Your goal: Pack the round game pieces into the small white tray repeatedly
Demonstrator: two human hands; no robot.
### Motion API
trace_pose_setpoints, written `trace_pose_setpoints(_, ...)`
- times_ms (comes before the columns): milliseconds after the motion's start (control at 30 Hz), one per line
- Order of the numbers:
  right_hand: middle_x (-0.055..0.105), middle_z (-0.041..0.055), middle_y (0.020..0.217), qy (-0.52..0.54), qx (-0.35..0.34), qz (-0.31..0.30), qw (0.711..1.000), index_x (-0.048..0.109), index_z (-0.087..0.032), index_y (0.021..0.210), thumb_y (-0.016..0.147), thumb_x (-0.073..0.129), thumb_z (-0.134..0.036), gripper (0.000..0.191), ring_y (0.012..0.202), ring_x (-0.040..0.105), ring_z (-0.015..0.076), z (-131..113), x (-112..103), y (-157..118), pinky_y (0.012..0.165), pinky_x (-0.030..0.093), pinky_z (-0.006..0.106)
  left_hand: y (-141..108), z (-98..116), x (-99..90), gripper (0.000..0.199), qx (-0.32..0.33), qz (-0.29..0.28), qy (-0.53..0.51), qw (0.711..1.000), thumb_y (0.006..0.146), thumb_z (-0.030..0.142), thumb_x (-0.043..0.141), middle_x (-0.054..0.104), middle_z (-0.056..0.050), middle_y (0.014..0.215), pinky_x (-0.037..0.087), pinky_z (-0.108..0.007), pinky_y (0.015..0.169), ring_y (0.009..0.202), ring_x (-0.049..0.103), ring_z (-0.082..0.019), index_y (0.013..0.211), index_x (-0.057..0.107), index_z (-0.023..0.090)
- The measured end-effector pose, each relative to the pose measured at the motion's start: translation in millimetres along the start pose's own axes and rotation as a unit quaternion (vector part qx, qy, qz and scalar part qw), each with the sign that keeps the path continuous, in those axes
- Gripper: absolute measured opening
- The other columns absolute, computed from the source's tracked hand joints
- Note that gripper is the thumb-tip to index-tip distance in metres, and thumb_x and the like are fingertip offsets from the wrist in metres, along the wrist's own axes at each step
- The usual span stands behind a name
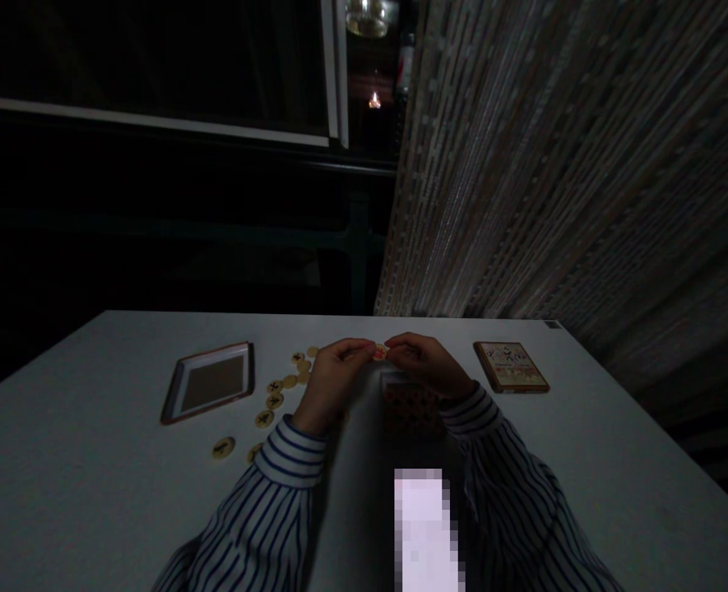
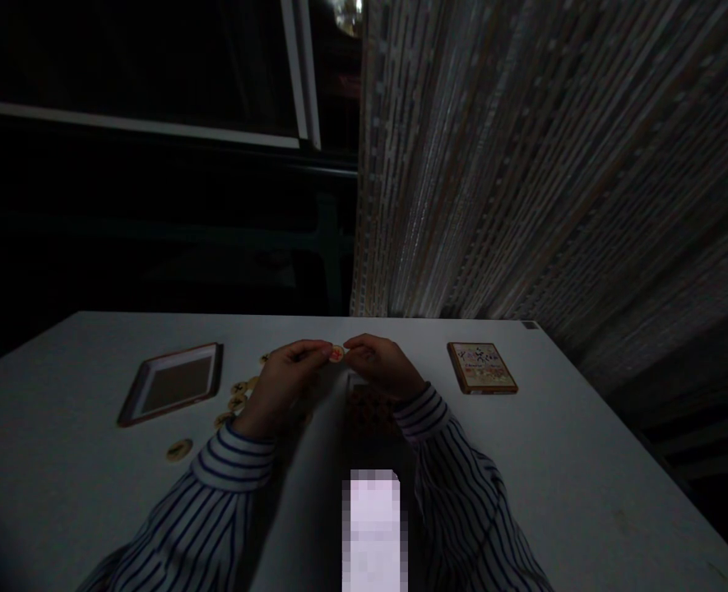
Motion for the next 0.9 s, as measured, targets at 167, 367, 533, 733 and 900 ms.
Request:
trace_pose_setpoints(167,0.063,0.0027,0.076,0.059,0.022,-0.002,0.998,0.058,-0.016,0.091,0.071,0.055,-0.028,0.024,0.067,0.057,0.0125,-1.4,4.8,-1.4,0.058,0.044,0.024,-2.6,1.1,2.4,0.026,0.0,0.005,0.004,1.0,0.065,0.033,0.064,0.068,-0.007,0.08,0.048,-0.028,0.065,0.073,0.062,-0.017,0.081,0.064,0.013)
trace_pose_setpoints(367,0.064,0.003,0.077,0.098,0.032,0.016,0.995,0.058,-0.018,0.085,0.068,0.058,-0.03,0.022,0.069,0.059,0.0136,-0.4,6.5,0.0,0.062,0.046,0.026,-2.4,-1.5,5.0,0.028,-0.004,-0.003,-0.004,1.0,0.065,0.034,0.063,0.068,-0.006,0.078,0.048,-0.028,0.064,0.071,0.062,-0.016,0.083,0.064,0.013)
trace_pose_setpoints(533,0.064,0.0037,0.074,0.067,0.03,0.027,0.997,0.059,-0.017,0.082,0.068,0.058,-0.03,0.02,0.067,0.059,0.014,-0.6,5.2,0.1,0.061,0.046,0.026,-4.0,0.6,5.7,0.026,-0.019,-0.005,-0.001,1.0,0.064,0.032,0.064,0.068,-0.006,0.077,0.047,-0.027,0.064,0.071,0.061,-0.016,0.081,0.064,0.013)
trace_pose_setpoints(733,0.065,0.0037,0.076,0.05,0.012,0.009,0.999,0.062,-0.017,0.083,0.068,0.058,-0.032,0.021,0.069,0.059,0.0147,-4.0,4.0,-1.7,0.063,0.046,0.027,-4.7,2.8,4.4,0.022,-0.026,0.005,0.029,0.999,0.064,0.028,0.063,0.068,-0.005,0.075,0.047,-0.026,0.061,0.071,0.061,-0.016,0.081,0.065,0.014)
trace_pose_setpoints(900,0.067,0.0033,0.081,0.015,-0.029,-0.01,0.999,0.064,-0.018,0.084,0.073,0.054,-0.029,0.019,0.077,0.06,0.0155,-2.1,2.9,-1.2,0.07,0.045,0.028,-4.2,1.3,4.7,0.022,-0.031,-0.011,0.026,0.999,0.064,0.029,0.063,0.067,-0.004,0.071,0.046,-0.025,0.059,0.068,0.06,-0.016,0.08,0.065,0.014)
Point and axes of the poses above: each hand's wrist, its own y-axis towards the middle knuckle, its own x-axis out of the palm, z = x × y, the point moved 3 cm from there along y, towards the middle knuckle
